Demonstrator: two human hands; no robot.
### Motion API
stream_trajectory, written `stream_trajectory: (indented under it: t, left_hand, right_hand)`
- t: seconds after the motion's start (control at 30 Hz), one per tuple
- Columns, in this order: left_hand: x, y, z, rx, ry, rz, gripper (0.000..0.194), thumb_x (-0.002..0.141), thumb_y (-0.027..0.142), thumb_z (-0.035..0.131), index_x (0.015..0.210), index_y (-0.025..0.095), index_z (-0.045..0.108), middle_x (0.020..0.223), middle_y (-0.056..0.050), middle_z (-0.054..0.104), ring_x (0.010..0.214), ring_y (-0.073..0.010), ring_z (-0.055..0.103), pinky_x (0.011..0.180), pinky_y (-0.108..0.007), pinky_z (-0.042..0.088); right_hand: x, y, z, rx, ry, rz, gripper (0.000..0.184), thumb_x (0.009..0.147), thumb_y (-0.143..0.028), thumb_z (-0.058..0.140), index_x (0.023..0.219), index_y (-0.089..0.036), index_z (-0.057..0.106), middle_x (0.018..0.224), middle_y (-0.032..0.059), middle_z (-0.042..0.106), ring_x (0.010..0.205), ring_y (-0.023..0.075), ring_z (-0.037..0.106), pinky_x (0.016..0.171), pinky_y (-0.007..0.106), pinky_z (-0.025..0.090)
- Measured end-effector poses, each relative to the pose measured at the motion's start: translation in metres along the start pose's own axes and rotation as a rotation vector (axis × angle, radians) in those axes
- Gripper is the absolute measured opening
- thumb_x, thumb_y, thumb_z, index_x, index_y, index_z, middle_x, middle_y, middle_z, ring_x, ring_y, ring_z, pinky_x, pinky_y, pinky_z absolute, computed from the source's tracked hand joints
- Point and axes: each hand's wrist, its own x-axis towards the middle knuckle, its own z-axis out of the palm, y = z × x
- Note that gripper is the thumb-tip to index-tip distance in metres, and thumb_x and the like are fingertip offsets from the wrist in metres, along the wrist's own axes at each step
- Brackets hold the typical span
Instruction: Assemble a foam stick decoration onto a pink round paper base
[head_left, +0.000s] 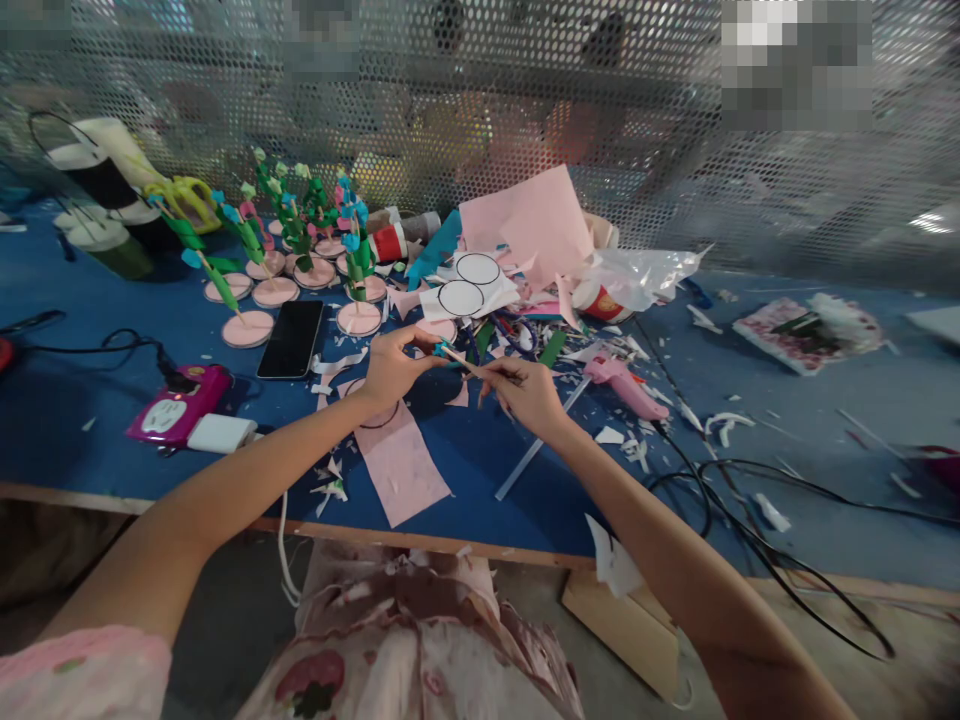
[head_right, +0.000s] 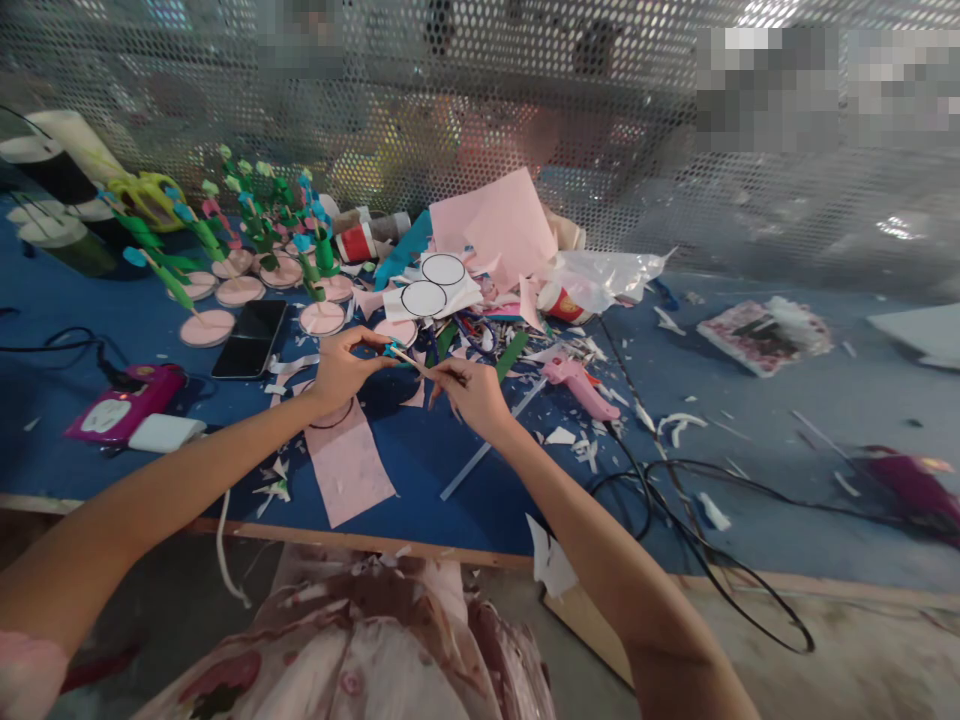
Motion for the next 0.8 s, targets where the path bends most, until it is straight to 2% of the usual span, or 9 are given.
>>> stream_trajectory:
  t: [0.63,0.8]
  left_hand:
    - [0.0002,-0.0016,-0.0007,-0.009,-0.029,0.052,0.035,0.061,0.047,0.075,0.075,0.015,0.067,0.073,-0.005,0.07,0.068,-0.0155,0.065,0.061,-0.026,0.054]
    - [0.0008,0.0007,-0.0018,-0.018,-0.068,0.057,0.036,0.063,0.046,0.074,0.084,0.016,0.067,0.079,-0.006,0.071,0.072,-0.0163,0.066,0.067,-0.028,0.056]
  right_hand:
    - [0.0006,-0.0007,0.0001,0.07,-0.005,0.058,0.035,0.073,-0.048,0.061,0.069,-0.014,0.064,0.054,0.0013,0.059,0.032,0.0047,0.036,0.033,0.021,0.026]
    - [0.0015,-0.0041,0.0009,0.113,-0.009,0.075,0.04,0.07,-0.054,0.062,0.068,-0.014,0.063,0.054,0.0011,0.06,0.031,0.0043,0.036,0.03,0.02,0.026]
